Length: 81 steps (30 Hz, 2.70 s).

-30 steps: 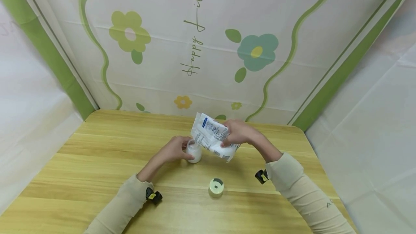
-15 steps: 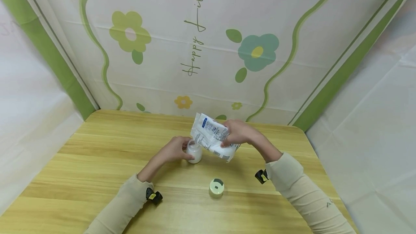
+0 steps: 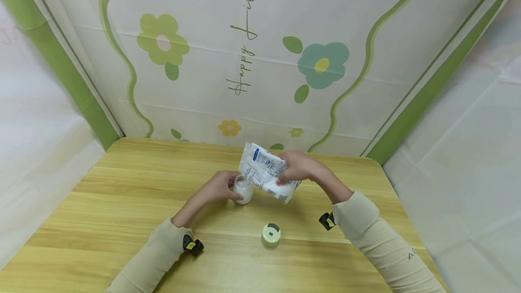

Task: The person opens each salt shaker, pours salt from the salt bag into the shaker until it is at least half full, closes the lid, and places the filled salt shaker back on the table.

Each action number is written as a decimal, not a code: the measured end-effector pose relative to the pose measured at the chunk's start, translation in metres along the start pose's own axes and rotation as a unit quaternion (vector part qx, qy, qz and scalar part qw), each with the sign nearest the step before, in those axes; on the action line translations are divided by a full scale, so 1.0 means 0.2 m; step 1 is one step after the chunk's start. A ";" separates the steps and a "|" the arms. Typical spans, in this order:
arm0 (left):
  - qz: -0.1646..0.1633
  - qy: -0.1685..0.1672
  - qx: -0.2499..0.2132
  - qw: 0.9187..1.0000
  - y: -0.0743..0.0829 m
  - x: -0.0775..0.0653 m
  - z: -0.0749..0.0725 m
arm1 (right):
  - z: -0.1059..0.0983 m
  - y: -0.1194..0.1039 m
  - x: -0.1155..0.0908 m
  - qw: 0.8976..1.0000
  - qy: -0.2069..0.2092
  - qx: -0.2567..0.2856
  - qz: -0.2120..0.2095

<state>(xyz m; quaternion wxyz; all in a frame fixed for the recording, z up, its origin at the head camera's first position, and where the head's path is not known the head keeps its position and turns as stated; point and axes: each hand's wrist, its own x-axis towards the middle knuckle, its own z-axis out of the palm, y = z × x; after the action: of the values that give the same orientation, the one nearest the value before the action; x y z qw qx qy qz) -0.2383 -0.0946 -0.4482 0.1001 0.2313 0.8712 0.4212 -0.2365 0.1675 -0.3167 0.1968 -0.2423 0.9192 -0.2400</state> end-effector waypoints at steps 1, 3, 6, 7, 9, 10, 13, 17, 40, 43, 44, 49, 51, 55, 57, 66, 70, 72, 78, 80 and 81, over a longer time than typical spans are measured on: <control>0.000 0.000 0.001 1.000 0.00 0.00 0.00 | 0.00 0.00 0.00 1.000 0.000 0.000 -0.002; 0.001 0.000 0.003 1.000 0.00 0.00 0.00 | 0.00 0.00 0.00 1.000 -0.001 -0.001 -0.003; 0.001 0.000 0.005 1.000 0.00 0.00 0.00 | -0.01 0.00 0.00 1.000 0.000 -0.006 -0.004; 0.002 0.000 0.005 1.000 0.00 0.01 0.00 | -0.01 0.00 0.00 1.000 -0.001 -0.007 -0.004; 0.002 0.000 0.004 1.000 0.00 0.01 0.00 | -0.01 0.00 0.00 1.000 0.000 -0.009 -0.003; 0.003 0.000 0.004 1.000 0.00 0.01 0.00 | -0.01 0.00 0.00 1.000 0.000 -0.010 -0.003; 0.003 0.000 0.003 1.000 0.00 0.00 0.00 | -0.01 0.00 0.00 1.000 0.000 -0.012 -0.001; 0.002 -0.001 -0.002 1.000 0.00 0.00 0.00 | -0.01 0.00 0.00 1.000 -0.001 -0.009 0.001; 0.002 0.000 -0.002 1.000 -0.01 0.00 0.00 | 0.00 0.01 0.00 1.000 -0.003 -0.004 0.000; 0.002 0.002 0.000 1.000 -0.01 0.00 0.00 | 0.00 0.00 0.00 1.000 -0.002 -0.002 -0.002; 0.002 0.002 0.000 1.000 -0.01 0.00 0.00 | 0.00 0.00 -0.01 1.000 -0.001 -0.003 -0.001; 0.002 0.003 0.003 1.000 -0.01 0.00 0.00 | 0.00 0.00 0.00 1.000 -0.001 -0.006 0.000; 0.000 0.003 0.005 1.000 0.00 0.00 0.00 | 0.00 0.00 -0.01 1.000 -0.001 -0.005 0.001; 0.000 0.003 0.006 1.000 0.00 0.00 0.01 | 0.00 0.00 -0.01 1.000 0.000 -0.005 0.004; 0.000 0.003 0.007 1.000 0.00 0.00 0.01 | 0.00 0.00 -0.01 1.000 -0.001 -0.005 0.002; -0.001 0.004 0.008 1.000 0.00 0.00 0.00 | 0.00 -0.01 -0.02 1.000 -0.001 -0.001 0.011; -0.001 0.003 0.009 1.000 -0.01 0.00 0.00 | 0.00 0.00 -0.02 1.000 0.001 -0.003 0.005; -0.002 0.003 0.009 1.000 -0.01 0.00 0.00 | 0.00 0.00 -0.01 1.000 0.003 -0.004 0.003; 0.003 0.002 0.010 1.000 -0.01 0.00 0.00 | 0.00 0.00 -0.01 1.000 0.003 -0.002 0.002; 0.005 0.002 0.010 1.000 -0.01 0.00 0.00 | 0.00 0.00 -0.01 1.000 0.002 -0.002 0.000; 0.006 0.003 0.010 1.000 -0.01 0.00 0.00 | 0.00 0.00 -0.01 1.000 0.002 -0.002 0.000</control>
<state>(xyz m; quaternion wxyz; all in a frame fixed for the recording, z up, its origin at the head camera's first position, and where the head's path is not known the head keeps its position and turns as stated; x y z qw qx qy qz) -0.2392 -0.0954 -0.4511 0.0926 0.2365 0.8742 0.4138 -0.2353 0.1678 -0.3157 0.1941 -0.2422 0.9201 -0.2391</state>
